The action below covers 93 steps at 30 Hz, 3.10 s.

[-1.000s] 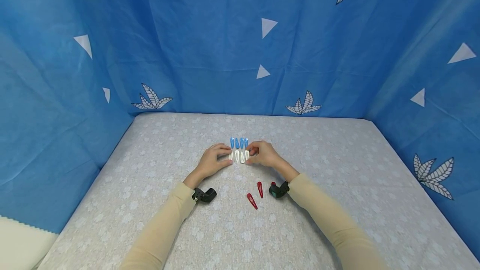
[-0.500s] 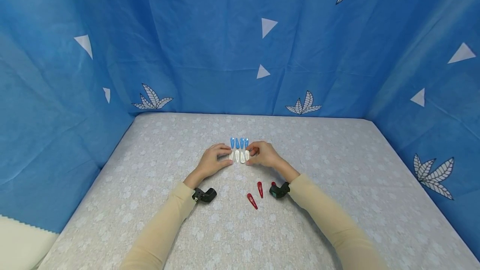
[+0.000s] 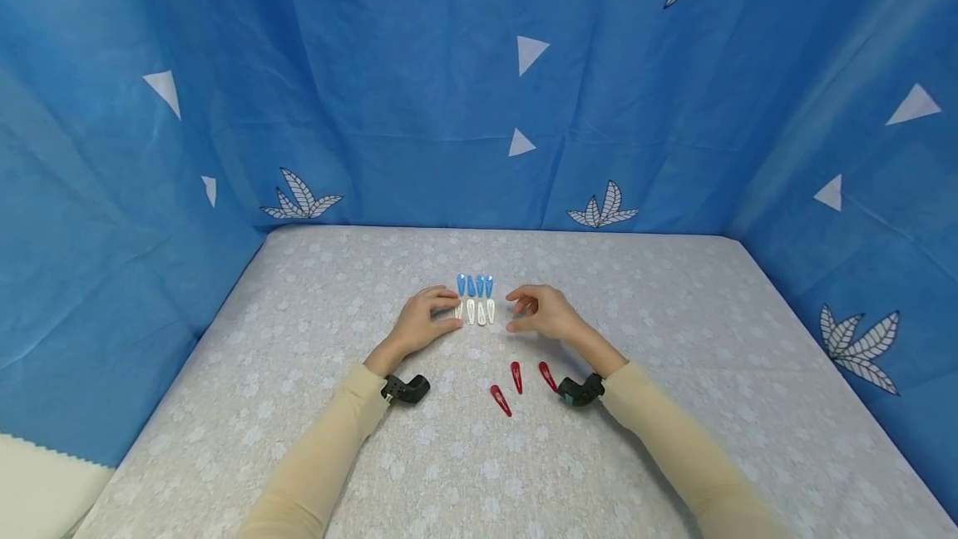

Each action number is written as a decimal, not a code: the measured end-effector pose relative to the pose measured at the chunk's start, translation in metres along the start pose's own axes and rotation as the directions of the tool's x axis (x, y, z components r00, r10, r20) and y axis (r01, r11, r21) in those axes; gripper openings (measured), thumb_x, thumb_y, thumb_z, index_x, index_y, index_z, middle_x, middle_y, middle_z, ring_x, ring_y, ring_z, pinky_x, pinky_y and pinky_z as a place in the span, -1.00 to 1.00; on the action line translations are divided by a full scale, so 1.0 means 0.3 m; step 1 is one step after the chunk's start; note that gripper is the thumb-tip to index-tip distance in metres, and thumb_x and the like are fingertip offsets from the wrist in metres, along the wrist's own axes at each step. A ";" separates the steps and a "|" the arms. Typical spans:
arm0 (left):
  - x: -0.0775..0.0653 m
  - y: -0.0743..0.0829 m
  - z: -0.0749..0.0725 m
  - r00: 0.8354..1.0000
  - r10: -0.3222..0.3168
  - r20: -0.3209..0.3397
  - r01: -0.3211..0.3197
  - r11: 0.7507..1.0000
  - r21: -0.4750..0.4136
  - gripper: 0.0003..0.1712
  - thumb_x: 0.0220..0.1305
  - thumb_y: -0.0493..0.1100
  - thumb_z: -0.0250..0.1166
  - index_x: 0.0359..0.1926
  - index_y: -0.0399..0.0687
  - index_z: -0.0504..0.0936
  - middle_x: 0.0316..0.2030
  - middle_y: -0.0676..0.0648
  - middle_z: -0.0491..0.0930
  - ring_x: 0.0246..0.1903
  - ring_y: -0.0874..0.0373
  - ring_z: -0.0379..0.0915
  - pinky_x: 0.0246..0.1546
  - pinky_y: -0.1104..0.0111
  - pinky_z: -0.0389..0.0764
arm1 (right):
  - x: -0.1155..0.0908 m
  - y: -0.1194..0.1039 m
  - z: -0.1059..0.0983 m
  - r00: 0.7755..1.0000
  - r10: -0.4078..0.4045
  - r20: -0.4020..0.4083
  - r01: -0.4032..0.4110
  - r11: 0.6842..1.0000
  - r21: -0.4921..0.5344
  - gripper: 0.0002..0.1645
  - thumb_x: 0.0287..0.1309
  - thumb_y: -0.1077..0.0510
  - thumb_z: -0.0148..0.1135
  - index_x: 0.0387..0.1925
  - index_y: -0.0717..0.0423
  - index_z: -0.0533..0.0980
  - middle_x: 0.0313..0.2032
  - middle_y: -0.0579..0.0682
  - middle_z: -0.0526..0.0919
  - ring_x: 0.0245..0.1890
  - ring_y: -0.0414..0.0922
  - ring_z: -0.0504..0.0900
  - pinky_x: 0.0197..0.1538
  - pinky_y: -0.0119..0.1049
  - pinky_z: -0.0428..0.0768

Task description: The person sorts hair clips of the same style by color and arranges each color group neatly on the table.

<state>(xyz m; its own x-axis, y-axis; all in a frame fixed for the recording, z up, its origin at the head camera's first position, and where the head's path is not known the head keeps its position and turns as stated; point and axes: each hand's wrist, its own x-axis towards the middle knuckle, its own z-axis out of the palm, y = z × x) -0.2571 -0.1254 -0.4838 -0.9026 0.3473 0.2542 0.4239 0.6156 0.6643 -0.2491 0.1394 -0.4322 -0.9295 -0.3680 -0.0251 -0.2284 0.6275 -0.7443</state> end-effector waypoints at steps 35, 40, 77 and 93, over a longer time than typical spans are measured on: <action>-0.181 0.263 0.014 1.000 -0.009 -0.012 0.008 0.996 -0.089 -0.40 0.07 -0.09 0.50 0.12 -0.26 0.62 0.06 -0.16 0.60 0.08 -0.09 0.54 0.13 0.03 0.55 | -0.312 0.123 -0.055 0.980 -0.190 0.065 0.182 0.977 0.111 -0.32 -0.05 0.11 0.54 0.14 0.19 0.54 -0.13 0.10 0.63 -0.39 -0.21 0.53 -0.42 -0.41 0.50; -0.247 0.307 0.039 1.000 -0.009 -0.005 0.009 0.996 -0.091 -0.42 0.02 -0.08 0.52 0.06 -0.26 0.65 -0.05 -0.10 0.64 -0.07 0.01 0.58 -0.03 0.14 0.60 | -0.316 0.133 -0.046 0.976 -0.206 0.064 0.198 0.973 0.117 -0.30 -0.08 0.13 0.55 0.14 0.21 0.53 -0.13 0.11 0.63 -0.38 -0.09 0.55 -0.40 -0.42 0.49; -0.347 0.330 0.182 0.995 0.072 -0.065 -0.068 0.996 0.061 -0.33 -0.20 0.06 0.64 -0.11 -0.28 0.69 -0.03 -0.10 0.52 0.00 0.05 0.45 0.04 0.16 0.57 | -0.320 0.169 -0.013 0.964 -0.236 0.123 0.234 0.972 0.033 -0.37 -0.08 0.09 0.55 0.11 0.07 0.59 -0.25 -0.03 0.52 -0.36 -0.21 0.38 -0.33 -0.42 0.41; -0.343 0.335 0.188 0.988 0.130 -0.088 -0.118 0.984 0.130 -0.44 -0.15 0.05 0.61 -0.17 -0.20 0.73 -0.08 -0.08 0.54 -0.07 0.08 0.46 -0.04 0.22 0.59 | -0.321 0.169 -0.016 0.957 -0.249 0.149 0.249 0.968 0.023 -0.41 -0.04 0.08 0.52 0.09 0.06 0.61 -0.17 -0.02 0.54 -0.35 -0.22 0.37 -0.30 -0.39 0.45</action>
<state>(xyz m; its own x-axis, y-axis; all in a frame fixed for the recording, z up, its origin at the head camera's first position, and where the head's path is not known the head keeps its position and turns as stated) -0.1175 -0.0593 -0.4830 -0.8429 0.3609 0.3991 0.5335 0.6571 0.5326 -0.1724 0.2100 -0.4644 -0.7895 -0.6106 0.0624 -0.4456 0.5003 -0.7424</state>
